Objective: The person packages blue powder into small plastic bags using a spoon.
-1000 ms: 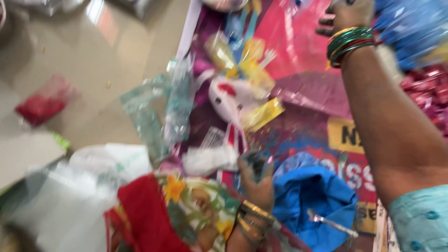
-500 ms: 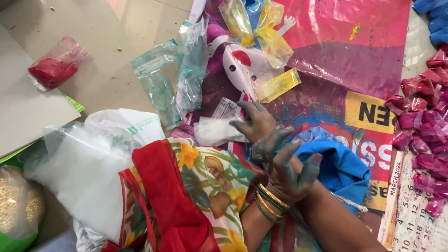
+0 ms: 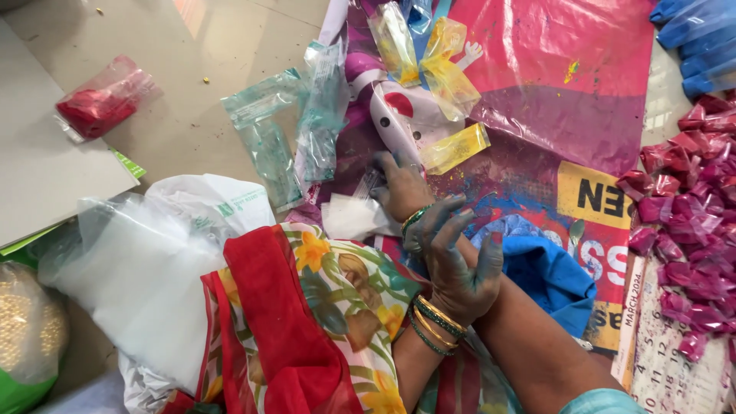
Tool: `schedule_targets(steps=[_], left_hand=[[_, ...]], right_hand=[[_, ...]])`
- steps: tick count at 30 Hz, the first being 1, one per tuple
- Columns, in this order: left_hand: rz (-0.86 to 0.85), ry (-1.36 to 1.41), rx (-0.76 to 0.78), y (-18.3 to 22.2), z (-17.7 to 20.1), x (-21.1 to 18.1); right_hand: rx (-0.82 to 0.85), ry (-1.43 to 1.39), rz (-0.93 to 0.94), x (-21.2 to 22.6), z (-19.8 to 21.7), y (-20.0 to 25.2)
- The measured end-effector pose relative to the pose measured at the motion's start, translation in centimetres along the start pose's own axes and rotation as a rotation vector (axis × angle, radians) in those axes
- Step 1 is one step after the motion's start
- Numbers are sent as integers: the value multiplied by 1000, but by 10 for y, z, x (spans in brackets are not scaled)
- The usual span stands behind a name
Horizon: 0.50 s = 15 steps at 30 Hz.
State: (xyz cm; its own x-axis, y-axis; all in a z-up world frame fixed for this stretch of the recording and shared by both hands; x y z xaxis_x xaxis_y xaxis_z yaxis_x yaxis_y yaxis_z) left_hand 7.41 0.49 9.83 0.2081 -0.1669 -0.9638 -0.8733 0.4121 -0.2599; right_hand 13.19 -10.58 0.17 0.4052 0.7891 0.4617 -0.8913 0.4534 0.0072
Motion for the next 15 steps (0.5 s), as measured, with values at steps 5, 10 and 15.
schedule_targets(steps=[5, 10, 15], left_hand=[[31, 53, -27, -4, 3, -2], [84, 102, -45, -2, 1, 4], [195, 75, -60, -5, -3, 15]], right_hand=[[69, 93, 23, -23, -20, -9], [30, 127, 56, -47, -31, 0], [-339, -621, -178, -94, 17, 38]])
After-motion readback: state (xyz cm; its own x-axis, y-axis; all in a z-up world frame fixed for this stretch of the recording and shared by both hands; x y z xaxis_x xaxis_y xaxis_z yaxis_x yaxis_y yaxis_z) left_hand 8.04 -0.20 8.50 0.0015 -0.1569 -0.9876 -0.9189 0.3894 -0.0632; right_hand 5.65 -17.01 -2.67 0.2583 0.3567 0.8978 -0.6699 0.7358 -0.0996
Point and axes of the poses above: each hand's wrist, its own y-axis away from the middle knuckle, its own z-axis out of the back of the hand, x = y × z, the point moved 2 cm from there along -y, towards the middle knuckle, and after that the axes turned 13 degrees about z, right-handed, at the moved point
